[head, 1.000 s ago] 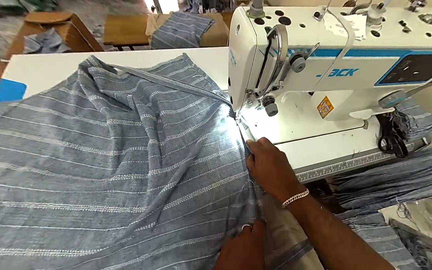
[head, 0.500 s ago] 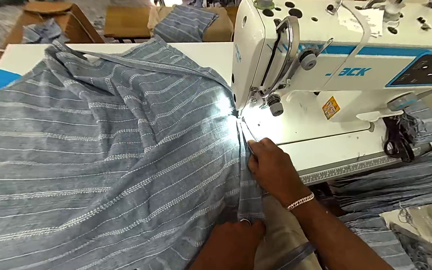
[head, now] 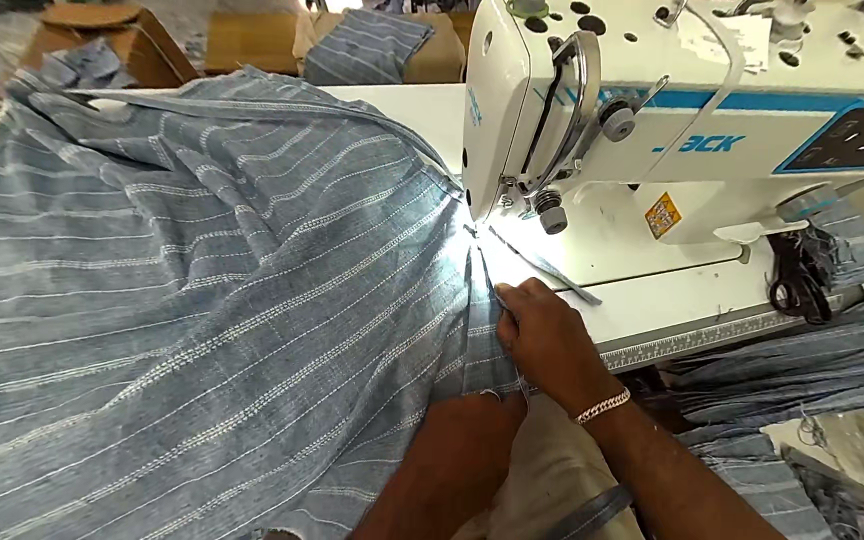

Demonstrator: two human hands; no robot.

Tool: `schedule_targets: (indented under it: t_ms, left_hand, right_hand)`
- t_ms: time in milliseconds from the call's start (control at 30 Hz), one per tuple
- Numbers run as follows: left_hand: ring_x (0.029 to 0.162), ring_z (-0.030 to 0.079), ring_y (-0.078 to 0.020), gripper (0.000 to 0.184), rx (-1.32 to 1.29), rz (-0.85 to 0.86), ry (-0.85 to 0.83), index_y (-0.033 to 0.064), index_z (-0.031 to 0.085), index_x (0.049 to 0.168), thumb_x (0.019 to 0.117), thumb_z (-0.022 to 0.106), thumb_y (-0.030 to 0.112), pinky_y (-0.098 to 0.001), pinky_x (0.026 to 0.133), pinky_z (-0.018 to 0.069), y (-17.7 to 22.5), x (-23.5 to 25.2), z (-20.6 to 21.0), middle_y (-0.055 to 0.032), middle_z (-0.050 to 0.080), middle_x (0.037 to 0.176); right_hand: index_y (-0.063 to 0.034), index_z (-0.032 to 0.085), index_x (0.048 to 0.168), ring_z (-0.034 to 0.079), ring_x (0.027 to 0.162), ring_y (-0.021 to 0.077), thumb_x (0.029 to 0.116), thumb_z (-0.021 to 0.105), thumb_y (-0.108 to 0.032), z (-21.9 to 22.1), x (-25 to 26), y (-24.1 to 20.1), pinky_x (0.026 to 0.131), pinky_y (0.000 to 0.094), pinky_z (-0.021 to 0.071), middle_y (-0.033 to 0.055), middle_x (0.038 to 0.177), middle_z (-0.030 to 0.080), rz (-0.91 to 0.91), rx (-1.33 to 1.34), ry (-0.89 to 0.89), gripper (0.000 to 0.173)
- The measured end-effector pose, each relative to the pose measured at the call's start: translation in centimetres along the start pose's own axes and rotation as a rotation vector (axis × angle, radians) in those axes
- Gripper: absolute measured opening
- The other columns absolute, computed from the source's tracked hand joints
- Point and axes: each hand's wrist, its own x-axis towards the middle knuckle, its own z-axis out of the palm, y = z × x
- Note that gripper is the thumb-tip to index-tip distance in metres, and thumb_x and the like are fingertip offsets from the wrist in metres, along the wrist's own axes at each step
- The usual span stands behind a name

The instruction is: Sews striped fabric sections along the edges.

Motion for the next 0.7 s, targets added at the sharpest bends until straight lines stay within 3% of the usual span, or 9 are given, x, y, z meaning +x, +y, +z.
schedule_targets:
  t_ms: [100,267,333,400,433,467,533,633,700]
  left_hand:
    - [0.086,0.070,-0.0326,0.024,0.042,0.004,0.152,0.0139,0.066,0.120,0.0995,0.055,0.009,-0.0488,0.068,0.0568,-0.1,0.5,0.2,-0.0125,0.067,0.094]
    - [0.078,0.069,-0.0290,0.016,0.091,0.090,0.500,0.0098,0.072,0.105,0.0893,0.070,0.007,-0.0448,0.065,0.0578,-0.6,1.7,1.1,-0.0103,0.066,0.084]
    - [0.093,0.068,-0.0241,0.018,-0.067,0.187,0.530,0.0123,0.074,0.108,0.0933,0.065,0.007,-0.0447,0.080,0.0589,-2.8,0.3,1.0,-0.0059,0.069,0.099]
    - [0.109,0.069,-0.0132,0.027,-0.247,0.126,0.639,0.0174,0.075,0.119,0.1028,0.054,0.025,-0.0385,0.092,0.0602,-6.5,-4.9,0.5,0.0013,0.072,0.121]
    - [0.111,0.070,-0.0144,0.033,-0.322,-0.008,0.743,0.0126,0.073,0.124,0.1047,0.054,0.033,-0.0376,0.093,0.0608,-8.3,-8.7,-0.1,-0.0033,0.072,0.124]
    - [0.117,0.067,-0.0220,0.043,-0.375,-0.184,0.780,0.0030,0.065,0.133,0.1062,0.053,0.035,-0.0403,0.098,0.0563,-10.0,-12.6,-0.9,-0.0149,0.067,0.132]
    - [0.145,0.045,-0.0369,0.066,-0.397,-0.541,0.626,-0.0055,0.042,0.152,0.1084,0.046,0.044,-0.0477,0.121,0.0354,-14.0,-17.7,-2.0,-0.0303,0.043,0.155]
    - [0.149,0.019,-0.0611,0.083,-0.267,-0.796,0.504,-0.0043,0.026,0.160,0.1033,0.057,0.047,-0.0786,0.115,0.0186,-22.0,-16.3,-3.0,-0.0412,0.014,0.163]
    - [0.148,0.019,-0.0623,0.085,-0.150,-0.830,0.666,0.0004,0.033,0.159,0.0981,0.065,0.049,-0.0859,0.111,0.0128,-27.8,-13.9,-5.0,-0.0374,0.017,0.164]
  right_hand:
    - [-0.0072,0.068,0.133,0.069,0.084,0.0241,0.0996,0.058,-0.012,0.1,0.1,0.1,0.067,0.0398,0.0591,0.0134,0.112,0.066,-0.003,0.007,0.003,0.035]
    - [-0.0073,0.070,0.132,0.069,0.085,0.0245,0.1000,0.059,-0.011,0.1,0.2,0.3,0.068,0.0401,0.0591,0.0137,0.111,0.066,-0.007,0.027,0.013,0.033]
    - [-0.0077,0.071,0.130,0.069,0.086,0.0231,0.0992,0.059,-0.012,0.4,0.6,0.5,0.070,0.0391,0.0595,0.0123,0.108,0.066,-0.013,0.032,0.020,0.033]
    - [-0.0078,0.071,0.130,0.069,0.086,0.0228,0.0996,0.058,-0.013,0.5,1.0,0.6,0.072,0.0388,0.0596,0.0119,0.107,0.066,-0.016,0.039,0.010,0.033]
    - [-0.0082,0.071,0.130,0.069,0.086,0.0231,0.0997,0.058,-0.013,0.4,1.1,0.8,0.072,0.0392,0.0598,0.0122,0.107,0.066,-0.015,0.045,0.005,0.033]
    - [-0.0086,0.070,0.131,0.069,0.086,0.0239,0.0995,0.058,-0.012,0.3,1.1,1.0,0.072,0.0401,0.0599,0.0129,0.109,0.066,-0.019,0.057,0.003,0.034]
    - [-0.0113,0.067,0.136,0.069,0.086,0.0251,0.1004,0.058,-0.009,-0.2,0.6,1.2,0.071,0.0414,0.0599,0.0137,0.113,0.065,-0.049,0.088,-0.037,0.037]
    - [-0.0141,0.069,0.134,0.068,0.088,0.0242,0.0980,0.066,-0.013,-1.2,0.3,1.3,0.071,0.0409,0.0603,0.0141,0.119,0.062,-0.124,0.124,-0.129,0.036]
    - [-0.0164,0.066,0.139,0.067,0.093,0.0226,0.0931,0.077,-0.035,-2.1,-0.2,1.3,0.075,0.0416,0.0603,0.0126,0.124,0.060,-0.062,0.149,-0.236,0.050]
